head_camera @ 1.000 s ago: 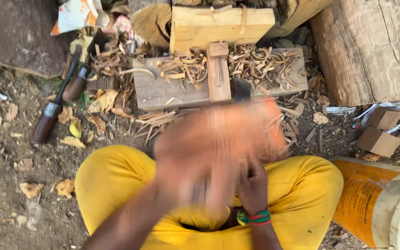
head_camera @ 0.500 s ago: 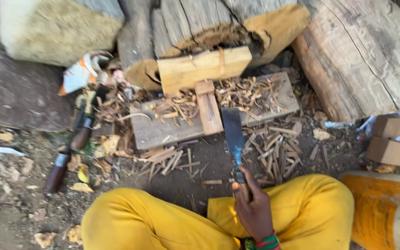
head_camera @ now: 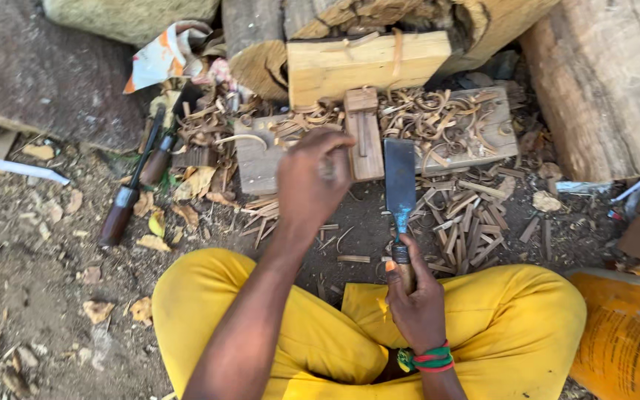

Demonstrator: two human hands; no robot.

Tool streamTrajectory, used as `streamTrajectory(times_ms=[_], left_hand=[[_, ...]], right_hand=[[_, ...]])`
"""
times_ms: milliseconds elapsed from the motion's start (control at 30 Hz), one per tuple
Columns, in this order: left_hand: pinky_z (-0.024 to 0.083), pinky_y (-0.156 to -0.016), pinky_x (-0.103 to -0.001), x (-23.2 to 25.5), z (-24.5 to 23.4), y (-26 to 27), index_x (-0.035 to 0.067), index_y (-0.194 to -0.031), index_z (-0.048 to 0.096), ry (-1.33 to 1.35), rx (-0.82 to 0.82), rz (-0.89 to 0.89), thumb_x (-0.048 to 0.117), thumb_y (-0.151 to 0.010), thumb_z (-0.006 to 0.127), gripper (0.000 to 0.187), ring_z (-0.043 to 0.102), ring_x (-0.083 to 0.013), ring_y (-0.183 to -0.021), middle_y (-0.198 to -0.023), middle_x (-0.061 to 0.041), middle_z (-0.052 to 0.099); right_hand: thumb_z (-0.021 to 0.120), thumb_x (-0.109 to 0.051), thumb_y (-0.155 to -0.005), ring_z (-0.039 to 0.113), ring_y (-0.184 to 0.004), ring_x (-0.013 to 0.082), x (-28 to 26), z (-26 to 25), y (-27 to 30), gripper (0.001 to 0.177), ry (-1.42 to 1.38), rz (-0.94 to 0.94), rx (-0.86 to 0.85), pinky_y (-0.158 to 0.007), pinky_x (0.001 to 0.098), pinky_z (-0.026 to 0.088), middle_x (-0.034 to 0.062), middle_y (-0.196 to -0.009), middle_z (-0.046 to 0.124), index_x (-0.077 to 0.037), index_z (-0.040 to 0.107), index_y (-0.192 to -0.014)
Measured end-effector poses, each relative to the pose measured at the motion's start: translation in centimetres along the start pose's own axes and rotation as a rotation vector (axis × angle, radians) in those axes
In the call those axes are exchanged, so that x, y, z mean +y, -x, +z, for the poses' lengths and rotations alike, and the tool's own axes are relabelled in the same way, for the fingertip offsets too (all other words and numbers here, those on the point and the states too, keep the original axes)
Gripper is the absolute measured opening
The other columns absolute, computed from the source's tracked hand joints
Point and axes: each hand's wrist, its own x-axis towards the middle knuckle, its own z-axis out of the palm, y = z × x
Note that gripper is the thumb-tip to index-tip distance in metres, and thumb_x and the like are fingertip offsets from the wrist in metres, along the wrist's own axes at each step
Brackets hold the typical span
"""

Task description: The person chisels a small piece of wood held in a wooden vise. They use a chisel to shave off thin layers of wood and then pick up the piece by hand.

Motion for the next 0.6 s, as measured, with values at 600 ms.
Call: streamTrajectory(times_ms=[600], left_hand=[[0.048,-0.108,-0.047,-1.2,2.8,1.1,0.022,-0.127,0.074,-0.545,-0.240,0.212,0.005,-0.091,0.063,0.041,0.063,-0.0272,-0.127,-0.134,-0.003,0.070]], right_hand=[[0.064,-0.020,-0.097,0.045,-0.053,0.0033,-1.0,-0.7,0.2,0.056,0.046,-0.008,-0.055,-0.045,0.0263,0.041,-0.0043,-0.064,0.049,-0.017,0.051,-0.152]])
